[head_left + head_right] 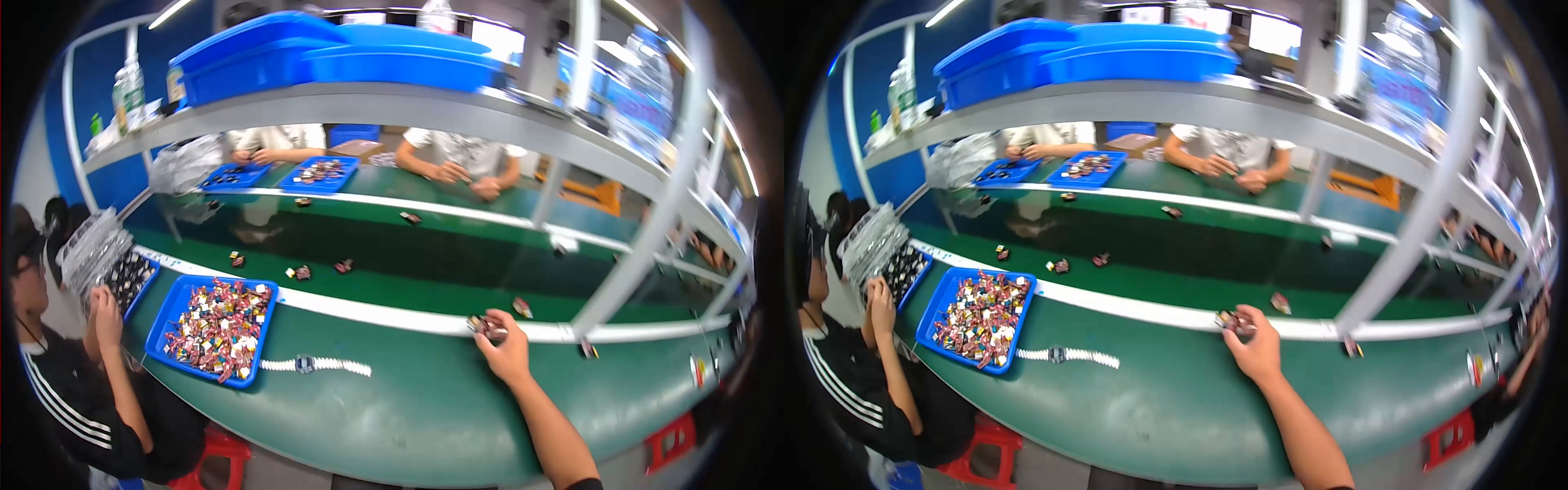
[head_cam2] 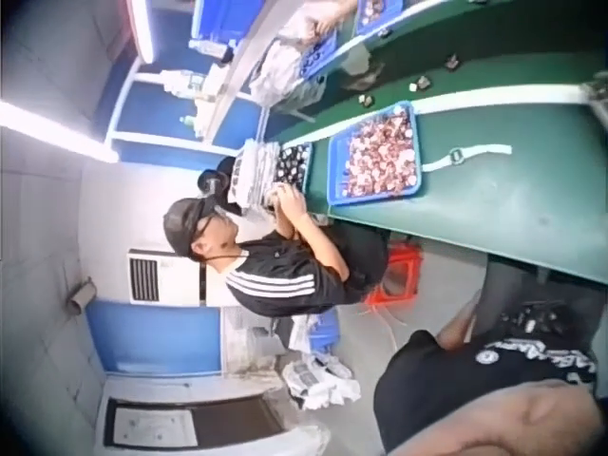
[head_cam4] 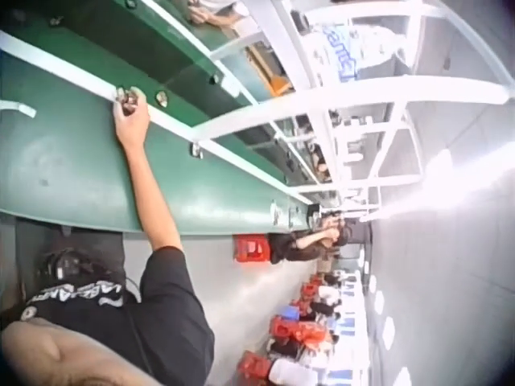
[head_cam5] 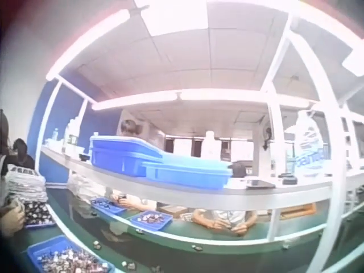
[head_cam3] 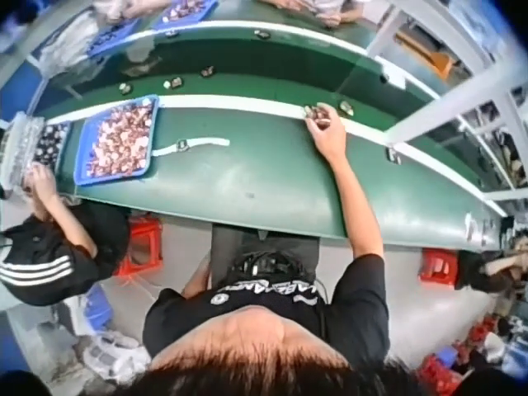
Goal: Manually assembling small mechanical or electronic parts on a factory production line.
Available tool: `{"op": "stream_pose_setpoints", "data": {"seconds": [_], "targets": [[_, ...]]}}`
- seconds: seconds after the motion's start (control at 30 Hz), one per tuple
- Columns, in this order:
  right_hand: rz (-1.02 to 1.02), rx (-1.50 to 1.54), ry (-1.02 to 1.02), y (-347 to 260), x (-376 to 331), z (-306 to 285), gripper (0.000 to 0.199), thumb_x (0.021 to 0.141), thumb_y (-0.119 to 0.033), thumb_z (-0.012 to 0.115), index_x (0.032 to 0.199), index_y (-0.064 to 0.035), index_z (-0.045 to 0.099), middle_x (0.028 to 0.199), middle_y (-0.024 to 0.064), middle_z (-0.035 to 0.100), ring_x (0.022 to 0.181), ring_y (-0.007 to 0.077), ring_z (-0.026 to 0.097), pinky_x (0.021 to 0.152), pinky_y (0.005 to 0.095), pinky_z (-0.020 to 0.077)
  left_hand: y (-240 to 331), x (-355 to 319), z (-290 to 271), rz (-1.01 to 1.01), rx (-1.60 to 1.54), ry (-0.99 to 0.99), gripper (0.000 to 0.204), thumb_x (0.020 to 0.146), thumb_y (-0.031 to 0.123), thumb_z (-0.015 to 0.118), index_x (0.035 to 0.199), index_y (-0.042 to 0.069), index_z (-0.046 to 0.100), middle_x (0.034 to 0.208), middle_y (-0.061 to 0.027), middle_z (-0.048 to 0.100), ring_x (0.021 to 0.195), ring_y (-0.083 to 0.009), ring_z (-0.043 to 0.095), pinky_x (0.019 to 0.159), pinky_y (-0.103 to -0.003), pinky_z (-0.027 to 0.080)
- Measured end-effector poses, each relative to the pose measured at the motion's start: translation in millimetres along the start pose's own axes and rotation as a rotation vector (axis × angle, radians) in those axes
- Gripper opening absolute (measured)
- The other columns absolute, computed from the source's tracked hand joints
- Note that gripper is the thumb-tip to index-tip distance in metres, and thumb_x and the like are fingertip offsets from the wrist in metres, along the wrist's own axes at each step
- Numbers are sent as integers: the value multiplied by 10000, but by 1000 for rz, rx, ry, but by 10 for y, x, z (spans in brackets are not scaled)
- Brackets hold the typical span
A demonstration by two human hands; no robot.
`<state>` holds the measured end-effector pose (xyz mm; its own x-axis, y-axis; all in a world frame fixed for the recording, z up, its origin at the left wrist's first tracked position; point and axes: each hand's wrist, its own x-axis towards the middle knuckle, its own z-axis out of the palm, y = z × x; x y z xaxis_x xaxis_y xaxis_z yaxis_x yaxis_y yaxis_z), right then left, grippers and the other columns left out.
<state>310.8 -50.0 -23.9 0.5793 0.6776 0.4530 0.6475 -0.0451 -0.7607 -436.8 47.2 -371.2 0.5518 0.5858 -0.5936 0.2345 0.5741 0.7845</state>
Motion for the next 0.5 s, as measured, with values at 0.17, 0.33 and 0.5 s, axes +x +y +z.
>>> {"op": "stream_pose_setpoints", "data": {"seconds": [0.17, 0.33, 0.5], "targets": [[-65, 3, -45, -186, -754, -455, 439, 751, -139, 753, 1151, -35, 605, 948, 120, 676, 819, 209, 651, 765, 316, 543, 670, -360, -591, -19, 234, -44, 405, 869, 432, 615, 975, 52, 705, 858, -129, 694, 734, -219, 603, 707, -378, 476], [76, 32, 15, -135, -932, -862, 438, 769, -100, 746, 1169, -7, 595, 1002, 88, 683, 875, 143, 651, 768, 273, 537, 1520, -713, -1216, -85, 413, -94, 402, 866, 419, 620, 976, 42, 708, 873, -142, 698, 762, -228, 618, 732, -381, 484], [133, 106, -4, 35, -902, -903, 461, 760, -70, 750, 1185, -4, 583, 1013, 92, 678, 884, 140, 640, 780, 266, 526, 2292, -1019, -1445, -178, 491, -59, 399, 863, 405, 626, 978, 33, 711, 889, -155, 702, 791, -237, 632, 758, -384, 491]]}}
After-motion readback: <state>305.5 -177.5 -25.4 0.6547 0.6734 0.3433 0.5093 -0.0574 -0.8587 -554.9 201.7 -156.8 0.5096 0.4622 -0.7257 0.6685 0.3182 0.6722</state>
